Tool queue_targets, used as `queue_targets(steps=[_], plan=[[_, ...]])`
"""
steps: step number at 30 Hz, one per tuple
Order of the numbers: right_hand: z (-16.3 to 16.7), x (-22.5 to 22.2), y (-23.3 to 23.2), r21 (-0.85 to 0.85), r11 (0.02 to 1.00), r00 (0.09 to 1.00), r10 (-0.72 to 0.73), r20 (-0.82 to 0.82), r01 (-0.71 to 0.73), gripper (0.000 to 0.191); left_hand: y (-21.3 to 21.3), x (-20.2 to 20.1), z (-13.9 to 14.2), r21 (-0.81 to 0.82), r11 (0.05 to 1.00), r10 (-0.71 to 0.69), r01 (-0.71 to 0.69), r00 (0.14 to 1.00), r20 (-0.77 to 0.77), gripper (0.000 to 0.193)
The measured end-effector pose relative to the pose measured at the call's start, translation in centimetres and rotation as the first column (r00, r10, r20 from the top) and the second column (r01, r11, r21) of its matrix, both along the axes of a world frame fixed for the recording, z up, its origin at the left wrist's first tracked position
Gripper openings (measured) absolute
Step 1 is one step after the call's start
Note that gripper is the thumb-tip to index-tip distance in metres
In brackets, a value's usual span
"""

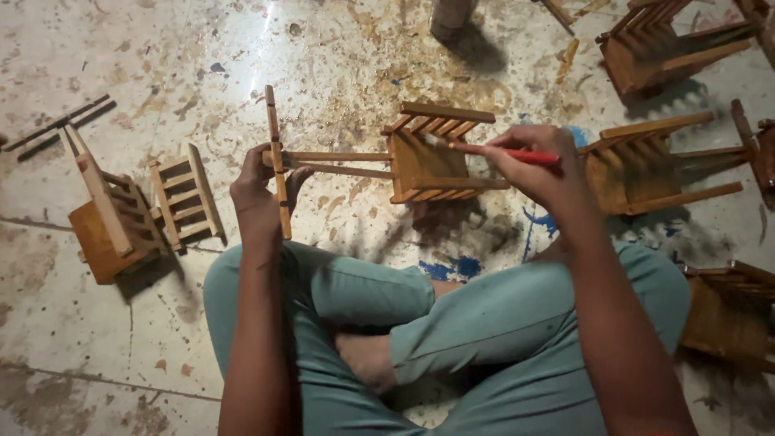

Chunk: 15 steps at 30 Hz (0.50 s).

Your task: The person sits on the floor and uses a brush to apply a finish to small wooden miniature chairs, holding each chair steady with one hand while brushing its surfaces. They rotate and reposition the chairs to reach different sides and work through the pieces laid out on the floor around them.

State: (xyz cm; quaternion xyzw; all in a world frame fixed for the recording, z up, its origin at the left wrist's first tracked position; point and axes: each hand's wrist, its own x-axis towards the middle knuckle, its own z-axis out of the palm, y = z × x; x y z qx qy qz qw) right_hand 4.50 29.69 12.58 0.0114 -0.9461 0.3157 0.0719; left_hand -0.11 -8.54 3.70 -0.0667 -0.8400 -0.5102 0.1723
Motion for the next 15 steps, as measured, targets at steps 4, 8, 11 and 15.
queue_targets(steps=[4,8,11,15], plan=[[-0.9,0.2,-1.1,0.029,0.984,0.984,-0.174,-0.027,0.175,0.02,0.0,0.0,0.0,-0.006,1.0,-0.005,0.005,1.0,-0.019,0.051],[-1.4,0.1,-0.9,-0.169,0.982,0.972,0.041,-0.234,-0.081,0.01,0.1,0.2,-0.1,0.023,1.0,-0.007,0.007,1.0,-0.003,0.05],[-0.9,-0.1,0.3,0.031,0.985,0.958,0.174,-0.229,-0.171,0.02,0.0,0.1,-0.1,0.012,1.0,-0.02,0.021,0.999,-0.037,0.05],[-0.6,-0.3,0.5,-0.072,0.986,0.963,0.129,-0.238,-0.149,0.017,-0.1,-0.1,-0.2,-0.064,0.998,0.018,-0.02,0.999,-0.035,0.052]])
